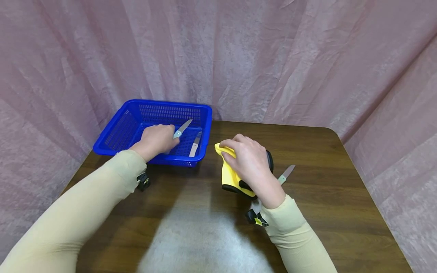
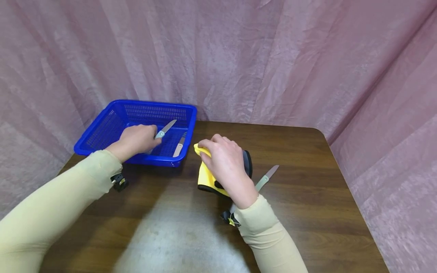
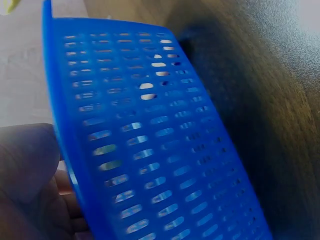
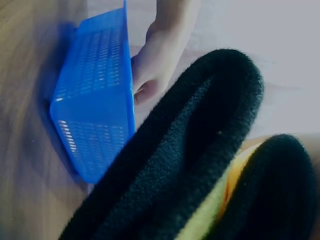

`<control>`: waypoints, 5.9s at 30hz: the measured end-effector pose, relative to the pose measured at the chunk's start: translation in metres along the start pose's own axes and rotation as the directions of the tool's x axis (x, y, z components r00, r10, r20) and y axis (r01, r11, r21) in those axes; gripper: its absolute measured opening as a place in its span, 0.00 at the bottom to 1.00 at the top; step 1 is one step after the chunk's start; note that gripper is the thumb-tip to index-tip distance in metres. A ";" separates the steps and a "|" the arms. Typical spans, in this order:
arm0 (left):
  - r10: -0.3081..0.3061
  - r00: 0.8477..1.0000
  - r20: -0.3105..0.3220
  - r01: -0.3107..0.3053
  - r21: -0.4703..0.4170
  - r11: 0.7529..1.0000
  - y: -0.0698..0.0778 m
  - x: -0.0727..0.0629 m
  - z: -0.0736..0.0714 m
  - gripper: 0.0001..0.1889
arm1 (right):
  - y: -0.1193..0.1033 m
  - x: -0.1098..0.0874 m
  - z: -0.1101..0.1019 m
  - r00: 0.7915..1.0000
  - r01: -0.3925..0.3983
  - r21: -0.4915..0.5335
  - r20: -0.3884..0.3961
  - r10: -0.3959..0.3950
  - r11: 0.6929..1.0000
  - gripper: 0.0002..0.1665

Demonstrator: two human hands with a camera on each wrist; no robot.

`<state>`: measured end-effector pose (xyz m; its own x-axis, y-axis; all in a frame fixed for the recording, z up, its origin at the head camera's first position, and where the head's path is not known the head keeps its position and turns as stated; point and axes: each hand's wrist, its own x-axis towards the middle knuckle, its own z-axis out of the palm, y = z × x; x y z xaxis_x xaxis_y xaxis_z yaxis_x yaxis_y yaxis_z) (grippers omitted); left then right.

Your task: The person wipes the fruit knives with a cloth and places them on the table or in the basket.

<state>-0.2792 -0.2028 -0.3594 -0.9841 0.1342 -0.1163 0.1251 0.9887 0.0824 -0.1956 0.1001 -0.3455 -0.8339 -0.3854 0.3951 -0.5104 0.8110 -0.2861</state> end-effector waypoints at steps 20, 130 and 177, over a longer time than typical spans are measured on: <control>-0.069 0.964 0.256 0.083 -0.046 0.995 -0.013 0.050 0.038 0.16 | -0.001 -0.003 0.004 1.000 0.003 0.005 0.019 -0.003 1.000 0.13; 0.163 0.975 -0.148 -0.163 0.012 0.987 0.046 -0.016 0.004 0.39 | 0.061 -0.038 -0.029 0.991 -0.132 -0.069 0.024 0.134 0.989 0.14; 0.382 0.883 -0.273 -0.366 0.110 0.924 0.141 -0.032 0.023 0.37 | 0.141 -0.095 -0.067 0.940 -0.337 -0.125 0.005 0.340 0.933 0.15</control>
<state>-0.2276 -0.0663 -0.3672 -0.8556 0.4779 0.1988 0.4893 0.8720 0.0099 -0.1746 0.2805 -0.3647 -0.9588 -0.0885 0.2701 -0.1688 0.9418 -0.2907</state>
